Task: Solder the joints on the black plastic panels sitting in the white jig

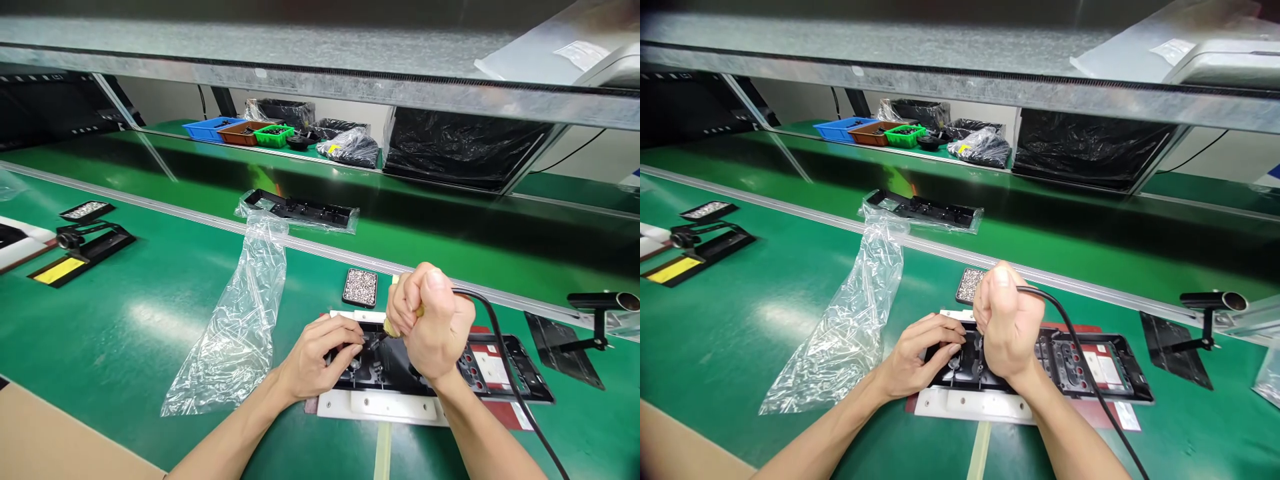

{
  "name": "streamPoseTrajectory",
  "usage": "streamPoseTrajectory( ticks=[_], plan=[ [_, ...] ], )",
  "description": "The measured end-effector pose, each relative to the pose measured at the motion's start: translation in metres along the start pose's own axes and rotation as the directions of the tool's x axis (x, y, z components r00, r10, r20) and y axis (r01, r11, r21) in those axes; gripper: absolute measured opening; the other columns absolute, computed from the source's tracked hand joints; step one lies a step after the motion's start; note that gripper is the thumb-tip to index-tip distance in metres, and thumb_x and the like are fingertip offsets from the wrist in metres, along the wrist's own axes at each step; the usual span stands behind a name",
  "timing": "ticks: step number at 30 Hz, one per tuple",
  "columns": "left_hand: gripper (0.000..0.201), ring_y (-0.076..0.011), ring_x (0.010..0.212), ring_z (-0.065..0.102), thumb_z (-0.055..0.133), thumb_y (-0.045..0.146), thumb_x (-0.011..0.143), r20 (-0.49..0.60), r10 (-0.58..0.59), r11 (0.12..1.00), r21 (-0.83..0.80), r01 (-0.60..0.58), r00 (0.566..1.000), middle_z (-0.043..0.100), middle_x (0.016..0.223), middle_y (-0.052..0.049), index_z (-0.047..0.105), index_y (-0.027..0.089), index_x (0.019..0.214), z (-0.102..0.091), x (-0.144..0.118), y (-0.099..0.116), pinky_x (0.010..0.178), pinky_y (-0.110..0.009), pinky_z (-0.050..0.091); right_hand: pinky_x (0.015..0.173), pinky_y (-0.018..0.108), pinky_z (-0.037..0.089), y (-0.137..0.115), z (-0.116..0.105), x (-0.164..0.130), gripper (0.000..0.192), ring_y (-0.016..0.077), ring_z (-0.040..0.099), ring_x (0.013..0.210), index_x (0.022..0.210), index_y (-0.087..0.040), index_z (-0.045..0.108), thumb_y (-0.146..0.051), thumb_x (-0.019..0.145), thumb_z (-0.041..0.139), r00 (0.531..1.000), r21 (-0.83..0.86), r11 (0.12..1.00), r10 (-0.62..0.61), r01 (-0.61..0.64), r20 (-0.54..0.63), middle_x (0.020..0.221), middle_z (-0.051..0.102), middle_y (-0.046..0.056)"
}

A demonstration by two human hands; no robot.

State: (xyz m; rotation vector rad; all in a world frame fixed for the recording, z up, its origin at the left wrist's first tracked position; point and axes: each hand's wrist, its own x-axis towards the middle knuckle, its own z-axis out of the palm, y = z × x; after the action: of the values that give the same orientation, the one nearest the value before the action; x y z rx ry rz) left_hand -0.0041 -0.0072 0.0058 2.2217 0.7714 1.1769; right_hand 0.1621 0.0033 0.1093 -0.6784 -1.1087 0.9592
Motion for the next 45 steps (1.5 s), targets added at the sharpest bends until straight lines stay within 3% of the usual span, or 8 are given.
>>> streamPoseTrajectory(
  ticks=[45],
  plan=[
    [0.013,-0.0188,0.094,0.069,0.059,0.011,0.098,-0.011,0.006,1.0,-0.021,-0.006,1.0,0.072,0.105,-0.008,0.068,0.017,0.105,0.004,0.0021,0.0016,0.083,-0.034,0.048,0.034,0.021,0.023,-0.0031,-0.0013,0.0007,0.046,0.0064,0.031,0.039,0.061,-0.02,0.042,-0.038,0.102,0.052,1.0,0.004,1.0,0.005,-0.005,-0.01,0.05,0.035,-0.005]
  ],
)
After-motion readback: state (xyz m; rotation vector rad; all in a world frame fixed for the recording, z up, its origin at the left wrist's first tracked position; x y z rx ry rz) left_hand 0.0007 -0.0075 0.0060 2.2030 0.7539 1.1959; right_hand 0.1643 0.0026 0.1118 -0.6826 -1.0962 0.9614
